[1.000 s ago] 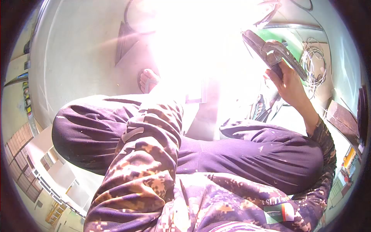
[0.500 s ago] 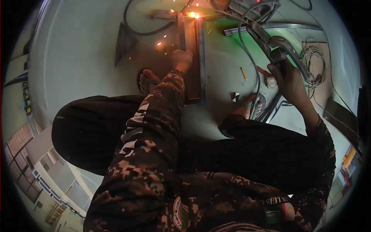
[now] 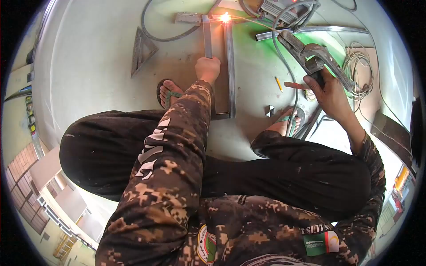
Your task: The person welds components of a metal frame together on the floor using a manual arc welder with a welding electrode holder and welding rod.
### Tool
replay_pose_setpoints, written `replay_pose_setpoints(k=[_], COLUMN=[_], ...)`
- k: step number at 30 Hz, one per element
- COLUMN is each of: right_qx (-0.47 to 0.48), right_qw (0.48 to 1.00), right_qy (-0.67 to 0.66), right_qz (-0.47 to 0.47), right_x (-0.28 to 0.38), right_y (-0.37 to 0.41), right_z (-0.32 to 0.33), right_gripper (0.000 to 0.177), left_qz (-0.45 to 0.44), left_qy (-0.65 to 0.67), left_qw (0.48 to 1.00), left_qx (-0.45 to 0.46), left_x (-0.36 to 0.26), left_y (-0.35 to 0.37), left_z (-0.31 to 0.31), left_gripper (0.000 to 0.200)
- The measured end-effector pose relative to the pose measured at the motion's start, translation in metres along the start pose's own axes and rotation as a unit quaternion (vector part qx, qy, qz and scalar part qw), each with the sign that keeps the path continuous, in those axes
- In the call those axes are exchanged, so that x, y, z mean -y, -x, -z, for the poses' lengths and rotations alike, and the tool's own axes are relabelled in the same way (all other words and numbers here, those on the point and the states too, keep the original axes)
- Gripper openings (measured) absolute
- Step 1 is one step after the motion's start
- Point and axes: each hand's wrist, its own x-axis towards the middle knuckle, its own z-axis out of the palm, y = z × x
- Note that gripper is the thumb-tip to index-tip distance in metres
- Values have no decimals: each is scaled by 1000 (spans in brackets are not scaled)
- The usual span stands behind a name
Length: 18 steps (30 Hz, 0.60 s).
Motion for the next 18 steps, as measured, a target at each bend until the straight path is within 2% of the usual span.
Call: replay_pose_setpoints(k=[4, 7, 18], right_qx=[-18, 7, -15], right_qw=[999, 1000, 1000], right_qy=[4, -14, -25], right_qz=[33, -10, -12], right_x=[2, 6, -4], right_y=[0, 2, 8], right_z=[0, 3, 2], right_gripper=[37, 38, 39], left_qz=[-19, -13, -11], left_qy=[-11, -15, 17], left_qw=[1000, 1000, 1000], left_qx=[2, -2, -1], left_x=[5, 7, 5], left_y=[-3, -6, -4], left_z=[-2, -5, -3], left_gripper=[38, 38, 39])
